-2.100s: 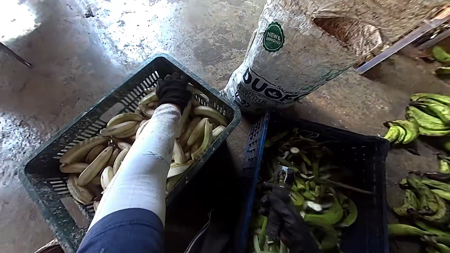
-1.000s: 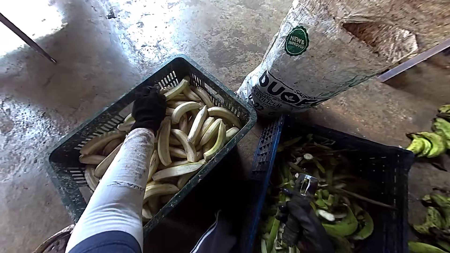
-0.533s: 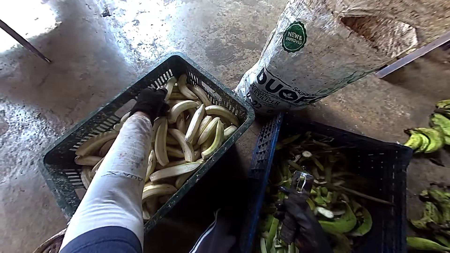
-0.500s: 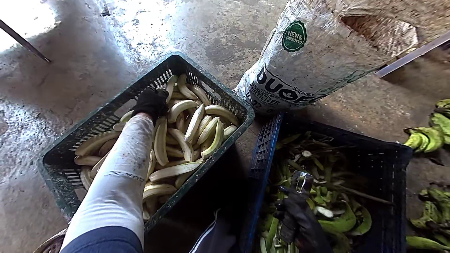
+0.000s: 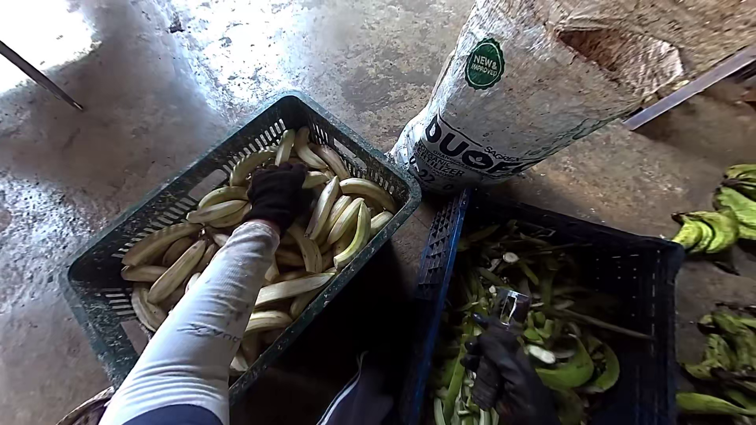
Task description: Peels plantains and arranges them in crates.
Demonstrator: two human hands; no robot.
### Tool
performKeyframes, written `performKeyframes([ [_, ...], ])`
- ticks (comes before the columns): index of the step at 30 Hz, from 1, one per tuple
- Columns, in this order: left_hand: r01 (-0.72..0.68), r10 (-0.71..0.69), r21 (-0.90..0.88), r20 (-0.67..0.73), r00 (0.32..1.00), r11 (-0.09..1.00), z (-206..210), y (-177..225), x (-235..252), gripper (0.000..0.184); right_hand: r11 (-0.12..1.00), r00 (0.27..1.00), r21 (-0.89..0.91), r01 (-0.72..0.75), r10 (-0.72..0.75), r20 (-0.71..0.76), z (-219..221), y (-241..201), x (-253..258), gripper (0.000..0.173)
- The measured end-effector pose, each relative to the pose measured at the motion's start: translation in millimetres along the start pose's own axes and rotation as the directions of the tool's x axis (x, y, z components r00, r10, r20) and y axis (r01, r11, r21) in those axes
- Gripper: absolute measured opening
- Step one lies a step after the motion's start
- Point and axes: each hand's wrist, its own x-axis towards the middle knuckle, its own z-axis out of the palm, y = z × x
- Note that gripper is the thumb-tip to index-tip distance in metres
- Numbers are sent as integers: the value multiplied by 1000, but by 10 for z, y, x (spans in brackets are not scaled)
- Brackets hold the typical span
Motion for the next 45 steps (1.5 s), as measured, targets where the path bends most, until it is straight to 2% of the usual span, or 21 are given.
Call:
performKeyframes([
  [4, 166, -187, -407, -13, 982, 898, -223, 130, 99, 51, 1000, 1000, 24, -17, 17, -1, -61, 30, 2, 46],
  [9, 284, -351, -662, 33, 936, 694, -368, 381, 497, 58, 1000, 1000, 21, -22, 22, -4, -79, 52, 43, 48],
  [11, 283, -366, -660, 13, 930, 695, -390, 514, 558, 56, 1000, 1000, 7, -22, 23, -14, -87, 25, 36, 50],
  [13, 215, -310, -584, -66, 949, 783, -341, 590, 540, 53, 1000, 1000, 10, -12, 12, -17, -109, 21, 49, 50],
  [15, 108, -181, -436, -129, 975, 893, -172, 637, 489, 54, 1000, 1000, 14, -2, 3, -22, -124, 25, 68, 48],
  [17, 81, -106, -229, -99, 989, 970, 43, 696, 445, 60, 1000, 1000, 20, -5, 5, -23, -128, 32, 83, 45],
  [19, 59, -63, -70, -52, 997, 996, 216, 677, 473, 62, 1000, 1000, 19, -7, 8, -19, -110, 18, 53, 45],
  [21, -5, 7, -103, 19, 1000, 995, 124, 591, 561, 58, 1000, 1000, 0, 4, -4, -15, -127, -21, -3, 48],
  [23, -105, 132, -308, 66, 989, 946, -177, 378, 557, 53, 999, 1000, -32, 29, -29, -7, -199, -123, -95, 46],
  [25, -142, 171, -424, 32, 985, 895, -533, 103, 346, 55, 997, 999, -64, 42, -44, -20, -340, -232, -196, 44],
  [27, -118, 96, -351, -80, 992, 929, -723, -134, -62, 54, 996, 998, -56, 68, -68, -12, -543, -311, -293, 39],
  [29, 29, -49, -232, -83, 995, 972, -714, -301, -565, 55, 994, 994, -30, 109, -110, -15, -742, -367, -406, 33],
  [32, 236, -238, -186, 9, 971, 954, -357, -311, -1244, 62, 985, 986, -39, 166, -167, -17, -956, -419, -618, 29],
  [35, 332, -330, -128, 40, 943, 935, 68, -170, -1412, 75, 981, 982, -19, 191, -191, 8, -1043, -392, -792, 26],
  [38, 352, -353, -104, 3, 935, 930, 226, -126, -1318, 72, 985, 985, 24, 173, -173, 16, -1054, -307, -926, 28],
  [40, 350, -354, -189, 12, 935, 918, 132, -138, -1320, 68, 984, 984, 27, 178, -179, 15, -1035, -274, -996, 29],
  [42, 315, -330, -370, 26, 944, 874, -29, -106, -1315, 59, 983, 983, 13, 185, -185, 1, -1023, -267, -1042, 27],
  [45, 216, -329, -663, -48, 943, 717, -157, -14, -1176, 45, 985, 985, 0, 173, -173, -10, -1047, -256, -1044, 27],
])
